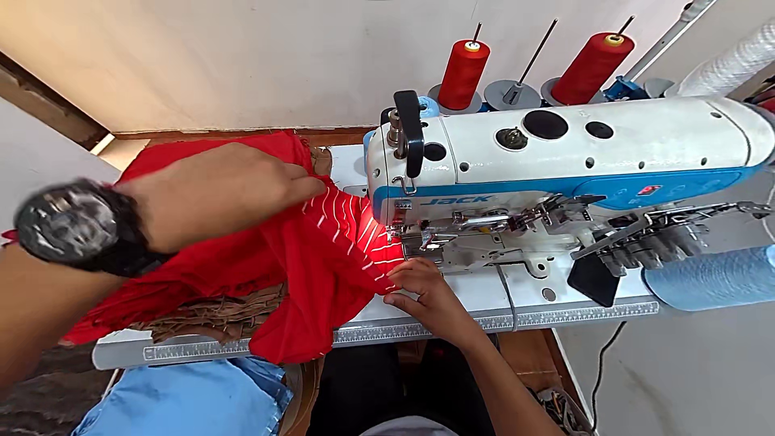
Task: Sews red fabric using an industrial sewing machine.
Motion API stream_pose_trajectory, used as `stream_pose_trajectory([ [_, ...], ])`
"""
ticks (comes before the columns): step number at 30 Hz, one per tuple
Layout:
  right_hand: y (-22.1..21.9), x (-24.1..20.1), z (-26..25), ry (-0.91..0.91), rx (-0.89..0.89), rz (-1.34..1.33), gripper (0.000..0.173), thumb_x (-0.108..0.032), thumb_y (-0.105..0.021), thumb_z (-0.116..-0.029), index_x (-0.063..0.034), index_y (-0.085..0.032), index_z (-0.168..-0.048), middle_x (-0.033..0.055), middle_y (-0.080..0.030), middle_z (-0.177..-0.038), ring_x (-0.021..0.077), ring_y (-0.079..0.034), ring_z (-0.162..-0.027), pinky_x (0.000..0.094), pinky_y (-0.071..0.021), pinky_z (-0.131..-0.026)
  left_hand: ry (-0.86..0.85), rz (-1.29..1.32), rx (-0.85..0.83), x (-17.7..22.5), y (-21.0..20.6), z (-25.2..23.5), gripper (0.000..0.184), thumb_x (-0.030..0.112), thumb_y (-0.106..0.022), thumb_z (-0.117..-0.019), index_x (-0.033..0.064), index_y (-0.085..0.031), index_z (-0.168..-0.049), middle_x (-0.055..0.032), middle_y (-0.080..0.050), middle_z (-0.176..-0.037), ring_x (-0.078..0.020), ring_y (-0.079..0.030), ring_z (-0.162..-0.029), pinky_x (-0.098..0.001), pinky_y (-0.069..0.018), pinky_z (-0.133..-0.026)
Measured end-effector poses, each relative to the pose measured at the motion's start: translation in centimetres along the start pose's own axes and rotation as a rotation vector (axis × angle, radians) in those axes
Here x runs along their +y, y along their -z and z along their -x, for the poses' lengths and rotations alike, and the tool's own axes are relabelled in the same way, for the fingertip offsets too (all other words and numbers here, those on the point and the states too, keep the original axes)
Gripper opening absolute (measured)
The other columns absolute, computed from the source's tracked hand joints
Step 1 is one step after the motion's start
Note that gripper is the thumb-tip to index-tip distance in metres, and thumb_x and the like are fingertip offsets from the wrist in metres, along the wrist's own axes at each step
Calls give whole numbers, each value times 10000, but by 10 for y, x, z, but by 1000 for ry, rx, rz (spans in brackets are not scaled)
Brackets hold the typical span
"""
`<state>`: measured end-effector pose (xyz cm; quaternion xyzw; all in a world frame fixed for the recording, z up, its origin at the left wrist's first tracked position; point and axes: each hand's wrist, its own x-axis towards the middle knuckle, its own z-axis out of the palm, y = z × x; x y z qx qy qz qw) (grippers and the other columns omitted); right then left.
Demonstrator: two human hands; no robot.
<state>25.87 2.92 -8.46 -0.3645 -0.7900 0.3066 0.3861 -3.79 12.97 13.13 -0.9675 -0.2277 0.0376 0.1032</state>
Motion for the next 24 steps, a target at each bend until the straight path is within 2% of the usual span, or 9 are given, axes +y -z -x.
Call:
stream_pose_trajectory([
  [4, -1, 0, 0, -2, 9, 11, 199, -335, -715, -959, -147, -781, -965, -73, -733, -1040, 91, -612, -1168, 445, -370, -1144, 94, -103, 271, 20, -23, 1, 221, 21, -429, -1010, -39, -641, -1013, -184, -604, -834, -364, -640, -707, -480, -502, -557],
  [8, 0, 0, 0, -23, 19, -3, 196, -324, -695, -975, -148, -780, -970, -71, -728, -1052, 91, -611, -1172, 446, -379, -1144, 160, 581, 416, 9, -43, 2, 249, 179, -512, -987, 75, -722, -1071, -42, -711, -1133, -150, -677, -1085, -356, -577, -948],
  [9, 0, 0, -1, -29, 21, -13, 191, -314, -689, -979, -146, -780, -976, -69, -727, -1063, 92, -608, -1176, 444, -382, -1141, 117, 783, 388, 6, -44, 0, 231, 210, -533, -1008, 97, -722, -1079, -1, -727, -1124, -95, -685, -1076, -301, -587, -951],
  [11, 1, -1, -1, -35, 23, -28, 190, -308, -685, -980, -144, -780, -972, -66, -726, -1066, 93, -609, -1169, 442, -386, -1131, 17, 964, 311, 1, -44, -5, 171, 182, -580, -982, 112, -730, -1026, 53, -729, -972, -11, -681, -893, -188, -585, -783],
  [13, 0, 0, -1, -37, 25, -30, 191, -316, -691, -975, -149, -785, -974, -71, -728, -1067, 89, -609, -1163, 439, -383, -1129, -75, 736, 254, -3, -34, -10, 160, 177, -598, -961, 116, -745, -949, 70, -690, -848, 14, -632, -757, -153, -533, -649],
  [15, -1, 0, -1, -46, 31, -33, 187, -324, -699, -968, -162, -788, -990, -77, -725, -1081, 88, -603, -1174, 439, -380, -1129, -134, 298, 210, -1, -17, -15, 172, 174, -577, -942, 133, -741, -913, 35, -655, -806, -81, -632, -698, -267, -532, -587],
  [19, -2, -1, -2, -55, 55, -37, 162, -308, -722, -954, -159, -783, -940, -75, -727, -1044, 90, -612, -1150, 442, -386, -1122, -139, -129, 130, 13, 9, -22, 190, -8, -463, -991, 0, -643, -929, -137, -615, -830, -324, -653, -771, -479, -520, -663],
  [21, -4, 0, -2, -46, 54, -20, 173, -320, -722, -955, -162, -780, -916, -80, -731, -1023, 85, -616, -1142, 446, -375, -1130, -94, 22, 198, 8, 4, -20, 246, 137, -490, -976, 45, -688, -864, -97, -659, -836, -288, -674, -835, -486, -528, -775],
  [24, -6, -1, -1, -44, 66, -25, 174, -325, -715, -958, -168, -782, -925, -85, -729, -1027, 83, -613, -1143, 445, -375, -1126, -94, 519, 199, -1, -4, -18, 242, 294, -580, -914, 175, -694, -737, 54, -705, -853, -89, -677, -918, -302, -572, -852],
])
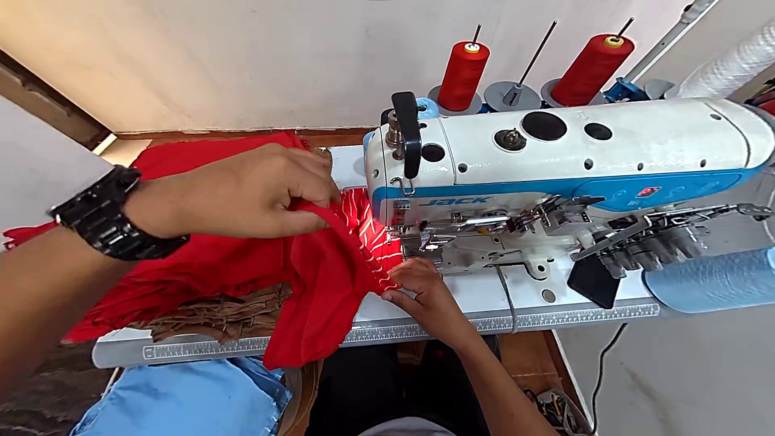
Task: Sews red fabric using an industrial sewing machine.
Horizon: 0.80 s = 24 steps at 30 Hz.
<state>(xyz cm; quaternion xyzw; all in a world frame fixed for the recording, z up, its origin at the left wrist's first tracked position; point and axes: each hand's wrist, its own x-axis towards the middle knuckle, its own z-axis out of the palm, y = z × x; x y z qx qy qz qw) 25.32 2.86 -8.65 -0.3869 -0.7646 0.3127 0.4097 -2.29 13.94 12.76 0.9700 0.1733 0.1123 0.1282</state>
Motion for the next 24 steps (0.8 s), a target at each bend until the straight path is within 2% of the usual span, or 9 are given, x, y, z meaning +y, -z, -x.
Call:
stream_pose_trajectory([
  [1, 0, 0, 0, -2, 2, -8, 170, -323, -717, -957, -168, -784, -938, -84, -731, -1035, 85, -611, -1153, 443, -374, -1127, 17, 126, -29, 0, -1, 0, 266, 344, -617, -933, 204, -705, -724, 97, -703, -803, -18, -662, -822, -228, -569, -754],
  [3, 0, -1, -1, -4, 0, -17, 172, -327, -719, -956, -170, -788, -946, -86, -732, -1041, 86, -607, -1164, 442, -375, -1129, 47, 266, -113, 3, -4, -1, 354, 405, -651, -964, 198, -662, -677, 137, -538, -574, 67, -473, -499, -134, -342, -416],
  [4, 0, 0, 0, -1, -2, -17, 175, -327, -717, -958, -168, -788, -939, -85, -733, -1037, 86, -608, -1160, 441, -376, -1127, 57, 232, -169, 5, -3, -2, 353, 410, -656, -970, 191, -653, -694, 132, -498, -542, 58, -435, -457, -148, -299, -383],
  [7, 1, 0, 1, 3, -14, -4, 198, -342, -698, -971, -169, -790, -946, -92, -734, -1031, 84, -608, -1152, 446, -372, -1124, 79, -267, -290, 9, 8, -3, 43, 208, -721, -910, 185, -710, -875, 52, -658, -768, -91, -632, -621, -317, -535, -520],
  [11, -1, -1, 0, -11, 5, -1, 190, -336, -709, -961, -165, -789, -941, -82, -733, -1039, 91, -609, -1162, 446, -374, -1129, 174, -603, -144, 12, -2, 4, 108, -74, -587, -913, -1, -655, -874, -150, -628, -923, -329, -659, -763, -495, -533, -606],
  [14, -2, -1, -1, -6, 3, 14, 201, -350, -707, -964, -167, -784, -935, -88, -729, -1028, 81, -610, -1143, 446, -375, -1123, 222, -186, -23, -5, -7, 19, 203, 217, -549, -914, 148, -729, -852, 29, -693, -908, -123, -674, -847, -364, -572, -697],
  [17, -3, -1, -1, -4, 5, 4, 202, -345, -704, -966, -159, -780, -950, -82, -730, -1039, 82, -611, -1155, 453, -368, -1132, 237, 309, -35, -9, -5, 21, 257, 264, -579, -964, 185, -677, -740, 115, -534, -563, 44, -456, -477, -150, -334, -408],
  [19, -4, -2, -1, -5, 9, 1, 204, -347, -704, -966, -160, -781, -941, -83, -729, -1034, 83, -610, -1148, 453, -368, -1126, 193, 183, -121, -4, 1, 16, 266, 307, -589, -987, 189, -672, -764, 124, -485, -535, 44, -418, -443, -156, -309, -386],
  [24, -5, -1, -1, -7, 27, -4, 208, -346, -701, -967, -159, -786, -935, -80, -737, -1033, 84, -616, -1161, 465, -369, -1132, 116, -582, -200, 11, 10, 3, 97, -9, -615, -911, 26, -695, -953, -126, -658, -973, -311, -688, -827, -493, -579, -661],
])
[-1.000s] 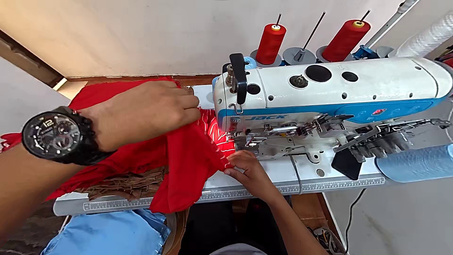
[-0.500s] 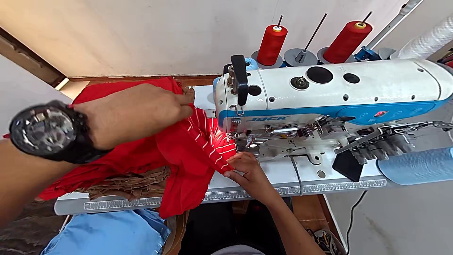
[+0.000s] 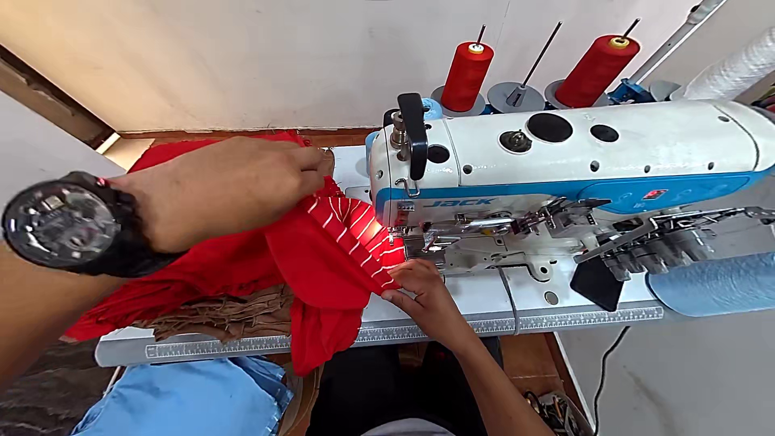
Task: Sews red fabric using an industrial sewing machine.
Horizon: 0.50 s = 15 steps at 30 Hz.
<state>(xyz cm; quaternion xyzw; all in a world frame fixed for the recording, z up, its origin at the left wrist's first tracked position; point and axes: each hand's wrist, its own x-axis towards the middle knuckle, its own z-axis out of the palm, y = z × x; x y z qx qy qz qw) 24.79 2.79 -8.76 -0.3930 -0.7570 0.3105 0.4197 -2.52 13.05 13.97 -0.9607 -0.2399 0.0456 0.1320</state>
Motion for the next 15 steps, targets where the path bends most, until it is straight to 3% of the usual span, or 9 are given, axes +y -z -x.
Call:
stream_pose_trajectory([
  [2, 0, 0, -1, -2, 0, -4, 202, -340, -704, -965, -159, -785, -927, -81, -736, -1020, 83, -618, -1148, 459, -376, -1124, 66, -76, 63, 3, -7, -1, 135, -52, -527, -954, -37, -658, -981, -196, -660, -971, -397, -674, -923, -544, -549, -778],
  [3, 1, 0, -1, -1, -4, -7, 199, -338, -704, -967, -162, -783, -919, -85, -734, -1009, 78, -618, -1137, 457, -371, -1124, 112, -5, 108, 2, -13, 0, 152, -3, -500, -966, -29, -649, -951, -185, -657, -909, -387, -671, -899, -545, -528, -773],
  [4, 1, 0, -1, 2, -7, -7, 200, -335, -704, -968, -160, -779, -907, -84, -731, -1000, 78, -618, -1130, 457, -369, -1124, 168, 132, 148, 0, -16, 2, 173, 61, -496, -965, 10, -659, -938, -139, -662, -847, -324, -679, -844, -517, -540, -745],
  [6, 2, 0, 1, 5, -14, -6, 209, -338, -698, -972, -155, -778, -908, -81, -731, -1000, 78, -620, -1130, 460, -363, -1135, 257, 510, 194, -7, -20, 5, 152, 235, -547, -964, 165, -658, -888, 61, -582, -678, -66, -566, -595, -281, -468, -513],
  [8, 2, 1, 1, 5, -19, -10, 204, -340, -702, -969, -157, -779, -920, -83, -729, -1010, 79, -616, -1134, 461, -359, -1138, 224, 834, 173, -15, -20, 8, 80, 246, -670, -918, 193, -676, -859, 105, -598, -653, 13, -529, -543, -175, -421, -459],
  [9, 2, 1, 1, 2, -19, -12, 199, -342, -705, -966, -162, -784, -930, -86, -732, -1020, 80, -614, -1149, 463, -358, -1142, 165, 816, 162, -18, -18, 9, 65, 247, -696, -894, 193, -685, -860, 110, -619, -684, 23, -547, -568, -164, -437, -477],
  [11, 1, 1, 1, 0, -19, -9, 199, -345, -702, -968, -169, -790, -941, -86, -736, -1033, 82, -612, -1165, 468, -358, -1143, 12, 479, 171, -21, -11, 8, 46, 181, -692, -828, 164, -689, -870, 78, -634, -750, -29, -583, -628, -229, -493, -527],
  [13, 1, 0, 0, 1, -20, -4, 200, -345, -699, -969, -169, -791, -949, -87, -736, -1031, 81, -613, -1155, 468, -361, -1134, -89, 145, 108, -18, 2, 7, 46, 86, -654, -895, 70, -689, -922, -61, -642, -828, -231, -665, -736, -424, -561, -614],
  [15, 2, 0, 0, 0, -24, 2, 187, -338, -702, -967, -173, -789, -959, -91, -732, -1038, 82, -607, -1162, 466, -367, -1127, -127, -16, 84, -9, 8, 5, 132, 74, -556, -980, 38, -652, -897, -115, -630, -789, -322, -666, -779, -493, -534, -674],
])
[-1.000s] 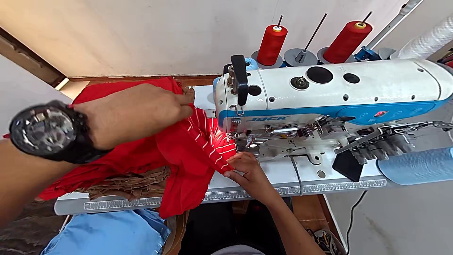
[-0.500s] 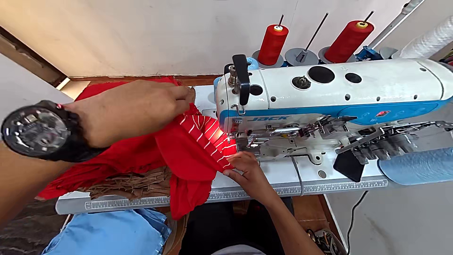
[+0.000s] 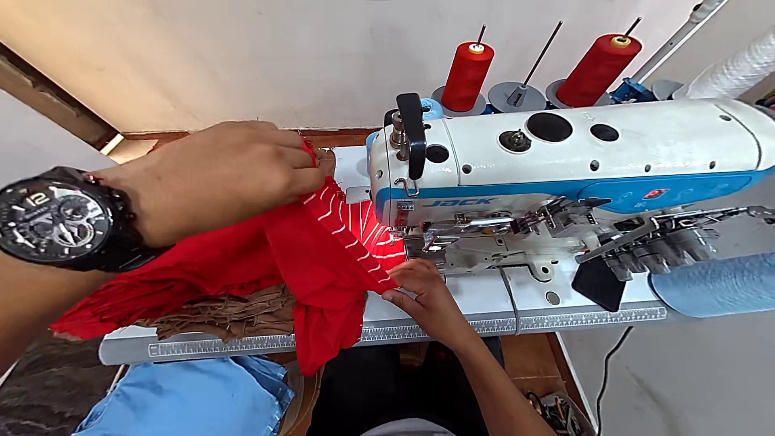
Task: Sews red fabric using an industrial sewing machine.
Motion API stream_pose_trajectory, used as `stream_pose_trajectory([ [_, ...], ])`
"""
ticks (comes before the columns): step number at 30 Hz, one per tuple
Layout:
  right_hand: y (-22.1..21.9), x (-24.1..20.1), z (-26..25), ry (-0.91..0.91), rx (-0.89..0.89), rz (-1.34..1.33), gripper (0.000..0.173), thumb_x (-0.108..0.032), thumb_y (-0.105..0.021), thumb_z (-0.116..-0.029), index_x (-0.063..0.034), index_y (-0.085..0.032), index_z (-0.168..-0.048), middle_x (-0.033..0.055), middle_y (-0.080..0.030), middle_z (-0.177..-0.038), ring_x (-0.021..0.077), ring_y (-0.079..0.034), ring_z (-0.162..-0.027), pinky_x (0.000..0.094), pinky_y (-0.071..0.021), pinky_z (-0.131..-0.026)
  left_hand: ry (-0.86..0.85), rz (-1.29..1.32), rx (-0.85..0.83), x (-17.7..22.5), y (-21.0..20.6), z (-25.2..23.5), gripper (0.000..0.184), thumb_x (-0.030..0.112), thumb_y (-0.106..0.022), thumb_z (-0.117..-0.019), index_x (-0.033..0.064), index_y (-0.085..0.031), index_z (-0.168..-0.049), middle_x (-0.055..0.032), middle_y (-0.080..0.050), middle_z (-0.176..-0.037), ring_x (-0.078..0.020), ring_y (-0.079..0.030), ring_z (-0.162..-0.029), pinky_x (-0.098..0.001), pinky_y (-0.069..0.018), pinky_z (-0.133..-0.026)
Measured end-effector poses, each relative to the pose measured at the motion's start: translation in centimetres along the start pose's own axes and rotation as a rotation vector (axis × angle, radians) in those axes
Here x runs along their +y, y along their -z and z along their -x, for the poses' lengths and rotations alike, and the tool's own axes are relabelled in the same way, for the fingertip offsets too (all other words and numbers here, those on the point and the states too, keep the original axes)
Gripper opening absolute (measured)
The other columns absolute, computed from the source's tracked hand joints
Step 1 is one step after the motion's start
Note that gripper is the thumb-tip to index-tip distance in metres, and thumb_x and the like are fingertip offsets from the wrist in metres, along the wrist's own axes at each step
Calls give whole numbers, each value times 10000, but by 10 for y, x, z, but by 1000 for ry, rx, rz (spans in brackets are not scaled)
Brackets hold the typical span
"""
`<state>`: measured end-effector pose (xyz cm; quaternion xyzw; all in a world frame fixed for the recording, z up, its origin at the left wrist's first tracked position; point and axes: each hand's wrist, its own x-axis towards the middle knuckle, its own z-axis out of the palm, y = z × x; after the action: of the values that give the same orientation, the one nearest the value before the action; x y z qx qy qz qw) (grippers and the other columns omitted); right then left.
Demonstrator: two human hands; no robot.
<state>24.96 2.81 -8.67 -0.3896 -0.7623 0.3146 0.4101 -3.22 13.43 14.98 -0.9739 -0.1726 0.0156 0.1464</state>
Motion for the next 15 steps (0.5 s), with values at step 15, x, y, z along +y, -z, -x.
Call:
stream_pose_trajectory([
  [15, 3, 1, 1, 19, -48, 7, 214, -362, -695, -972, -174, -788, -931, -100, -736, -1001, 67, -611, -1157, 453, -336, -1164, 27, 373, -82, -12, -12, 0, 361, 555, -630, -917, 250, -674, -727, 131, -624, -681, -28, -639, -717, -344, -576, -851],
])
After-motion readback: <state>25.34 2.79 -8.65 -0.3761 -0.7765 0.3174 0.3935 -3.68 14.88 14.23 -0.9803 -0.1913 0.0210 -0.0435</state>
